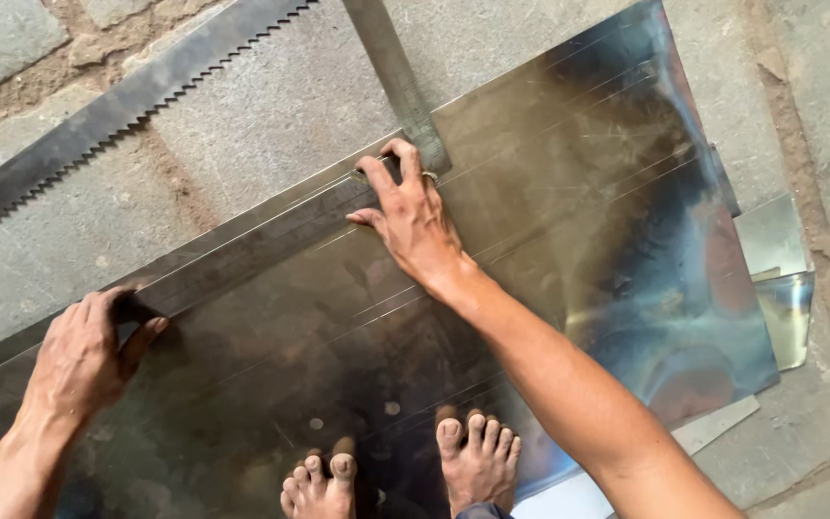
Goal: The person uses a straight edge, a square ruler, and a piece of chalk to mark lines on a metal sheet while working on a workshop floor.
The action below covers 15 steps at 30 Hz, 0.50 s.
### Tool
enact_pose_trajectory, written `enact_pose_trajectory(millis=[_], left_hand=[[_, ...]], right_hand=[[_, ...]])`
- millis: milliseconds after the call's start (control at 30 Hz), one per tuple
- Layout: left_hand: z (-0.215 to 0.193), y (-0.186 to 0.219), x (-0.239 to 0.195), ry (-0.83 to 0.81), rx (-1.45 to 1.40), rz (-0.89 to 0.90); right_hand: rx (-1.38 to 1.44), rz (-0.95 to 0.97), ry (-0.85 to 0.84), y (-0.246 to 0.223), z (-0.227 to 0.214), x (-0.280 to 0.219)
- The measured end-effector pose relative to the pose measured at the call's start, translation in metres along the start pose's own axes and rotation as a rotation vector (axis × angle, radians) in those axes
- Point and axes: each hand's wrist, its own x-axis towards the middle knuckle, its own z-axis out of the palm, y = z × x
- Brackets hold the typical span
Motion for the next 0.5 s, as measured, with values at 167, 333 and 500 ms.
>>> enact_pose_trajectory(millis=[167, 333, 500], left_hand=[[0.005, -0.01, 0.002, 0.056, -0.056, 0.065], [0.018, -0.021, 0.009, 0.185, -0.216, 0.08], [0.02, -0.01, 0.019, 0.064, -0.219, -0.121]], right_hand=[[-0.044, 0.068, -0.046, 0.003, 0.005, 0.001], [-0.273, -0.133, -0.087, -0.025, -0.031, 0.015], [-0.64, -0.106, -0.673, -0.121, -0.121, 0.025]])
